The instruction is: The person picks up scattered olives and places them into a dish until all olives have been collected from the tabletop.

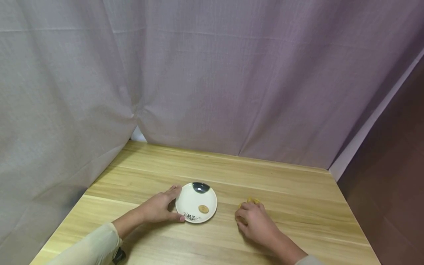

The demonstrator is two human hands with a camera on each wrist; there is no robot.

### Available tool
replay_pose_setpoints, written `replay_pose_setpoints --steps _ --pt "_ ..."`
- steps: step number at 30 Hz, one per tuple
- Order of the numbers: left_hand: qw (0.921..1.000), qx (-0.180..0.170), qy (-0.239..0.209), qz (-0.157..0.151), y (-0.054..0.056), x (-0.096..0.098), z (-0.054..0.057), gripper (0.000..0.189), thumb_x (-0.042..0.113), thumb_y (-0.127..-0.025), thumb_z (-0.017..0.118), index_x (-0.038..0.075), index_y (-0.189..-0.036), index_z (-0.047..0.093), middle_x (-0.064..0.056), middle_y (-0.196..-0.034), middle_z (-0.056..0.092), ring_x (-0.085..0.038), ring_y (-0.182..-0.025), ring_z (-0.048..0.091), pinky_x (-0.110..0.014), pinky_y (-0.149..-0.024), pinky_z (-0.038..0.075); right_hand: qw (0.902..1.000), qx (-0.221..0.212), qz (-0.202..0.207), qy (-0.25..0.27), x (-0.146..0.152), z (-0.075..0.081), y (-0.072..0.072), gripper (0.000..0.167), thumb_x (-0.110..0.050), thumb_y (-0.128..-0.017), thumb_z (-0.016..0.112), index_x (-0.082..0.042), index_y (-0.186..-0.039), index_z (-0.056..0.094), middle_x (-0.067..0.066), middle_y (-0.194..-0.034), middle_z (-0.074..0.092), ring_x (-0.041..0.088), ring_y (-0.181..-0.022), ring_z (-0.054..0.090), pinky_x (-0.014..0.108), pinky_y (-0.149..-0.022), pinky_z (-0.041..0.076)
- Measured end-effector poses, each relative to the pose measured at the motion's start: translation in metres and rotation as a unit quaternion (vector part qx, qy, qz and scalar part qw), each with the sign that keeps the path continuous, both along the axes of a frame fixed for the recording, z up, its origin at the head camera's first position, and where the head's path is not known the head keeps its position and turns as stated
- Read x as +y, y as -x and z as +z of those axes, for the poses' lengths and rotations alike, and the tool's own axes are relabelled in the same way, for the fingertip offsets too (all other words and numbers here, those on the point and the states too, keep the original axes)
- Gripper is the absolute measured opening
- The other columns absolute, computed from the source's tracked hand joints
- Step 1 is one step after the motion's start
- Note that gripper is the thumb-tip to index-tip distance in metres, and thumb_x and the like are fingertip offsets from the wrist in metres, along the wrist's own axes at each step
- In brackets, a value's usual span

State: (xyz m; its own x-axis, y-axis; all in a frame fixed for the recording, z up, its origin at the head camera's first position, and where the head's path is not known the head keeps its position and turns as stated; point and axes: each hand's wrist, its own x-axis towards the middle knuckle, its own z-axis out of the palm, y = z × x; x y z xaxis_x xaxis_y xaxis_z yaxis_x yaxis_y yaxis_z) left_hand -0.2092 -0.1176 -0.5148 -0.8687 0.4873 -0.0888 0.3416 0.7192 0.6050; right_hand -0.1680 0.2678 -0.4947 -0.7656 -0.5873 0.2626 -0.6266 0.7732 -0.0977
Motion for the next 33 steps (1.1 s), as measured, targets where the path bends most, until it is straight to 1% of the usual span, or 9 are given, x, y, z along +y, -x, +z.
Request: replay_pose_setpoints --steps 3,6,9,12,15,20,23,28,33 --pt "1.0000 0.000 -0.002 -0.001 0.000 0.000 0.000 0.124 0.063 -0.086 0.089 -0.004 -0.172 0.030 -0.023 -0.181 0.027 -0.041 -0.171 0.025 -0.060 -0.139 0.026 1.0000 0.001 0.000 0.003 -0.001 0.001 0.001 0.024 -0.014 -0.083 0.097 -0.024 -0.097 0.080 -0.012 -0.098 0.074 0.010 -0.091 0.069 0.047 -0.079 0.060" --pt "1.0000 0.001 -0.001 0.000 0.000 0.000 0.000 0.124 0.063 -0.086 0.089 -0.004 -0.172 0.030 -0.023 -0.181 0.027 -0.041 -0.171 0.025 -0.059 -0.139 0.026 0.9999 0.008 0.007 0.013 -0.003 0.001 0.004 0.023 -0.012 -0.083 0.096 -0.020 -0.098 0.080 -0.011 -0.097 0.073 0.006 -0.087 0.067 0.036 -0.075 0.058" --pt "1.0000 0.000 0.001 -0.001 0.000 0.000 0.000 0.124 0.063 -0.086 0.089 -0.003 -0.172 0.030 -0.022 -0.181 0.027 -0.040 -0.171 0.025 -0.058 -0.140 0.026 0.9991 0.009 0.020 0.035 -0.005 0.003 0.006 0.023 -0.009 -0.084 0.094 -0.015 -0.102 0.081 -0.009 -0.096 0.074 0.002 -0.082 0.063 0.027 -0.069 0.058" --pt "1.0000 0.001 0.001 -0.002 0.000 0.000 0.001 0.124 0.062 -0.085 0.090 -0.004 -0.171 0.030 -0.023 -0.181 0.028 -0.041 -0.171 0.026 -0.059 -0.139 0.026 0.9981 0.013 0.029 0.052 -0.008 0.004 0.008 0.026 -0.006 -0.085 0.093 -0.011 -0.107 0.081 -0.006 -0.097 0.075 0.000 -0.078 0.062 0.025 -0.067 0.058" --pt "1.0000 0.004 0.003 -0.004 0.000 0.000 0.001 0.123 0.061 -0.086 0.090 -0.005 -0.171 0.030 -0.024 -0.181 0.028 -0.041 -0.171 0.026 -0.058 -0.139 0.026 0.9976 0.023 0.032 0.056 -0.010 0.006 0.009 0.029 -0.006 -0.085 0.093 -0.010 -0.111 0.082 -0.005 -0.097 0.076 -0.001 -0.077 0.060 0.028 -0.067 0.059" --pt "1.0000 0.004 0.005 -0.002 0.000 0.001 0.000 0.123 0.062 -0.086 0.089 -0.004 -0.172 0.030 -0.023 -0.181 0.027 -0.041 -0.171 0.025 -0.059 -0.139 0.026 0.9981 0.039 0.014 0.046 -0.016 0.006 0.010 0.034 -0.010 -0.084 0.095 -0.012 -0.115 0.082 -0.006 -0.098 0.077 -0.001 -0.079 0.059 0.035 -0.073 0.059" --pt "1.0000 0.003 0.005 -0.003 0.000 0.000 -0.001 0.123 0.063 -0.086 0.089 -0.004 -0.172 0.030 -0.024 -0.181 0.027 -0.041 -0.171 0.025 -0.060 -0.139 0.026 0.9977 0.056 0.007 0.036 -0.020 0.006 0.011 0.034 -0.014 -0.084 0.096 -0.014 -0.115 0.082 -0.006 -0.100 0.078 0.003 -0.084 0.066 0.041 -0.080 0.062" --pt "1.0000 0.007 0.004 -0.004 0.002 0.000 -0.001 0.123 0.063 -0.086 0.088 -0.004 -0.171 0.030 -0.024 -0.181 0.027 -0.041 -0.171 0.025 -0.060 -0.139 0.027 0.9955 0.089 0.013 0.031 -0.029 0.008 0.015 0.033 -0.017 -0.086 0.096 -0.015 -0.115 0.081 -0.005 -0.105 0.079 0.013 -0.096 0.076 0.048 -0.090 0.065" --pt "1.0000 0.005 0.003 -0.003 0.001 0.000 -0.001 0.124 0.063 -0.086 0.088 -0.004 -0.171 0.030 -0.024 -0.181 0.027 -0.041 -0.171 0.025 -0.059 -0.139 0.027 0.9957 0.081 0.022 0.040 -0.037 0.011 0.018 0.034 -0.015 -0.086 0.095 -0.014 -0.117 0.081 -0.004 -0.105 0.080 0.015 -0.096 0.076 0.049 -0.091 0.064"
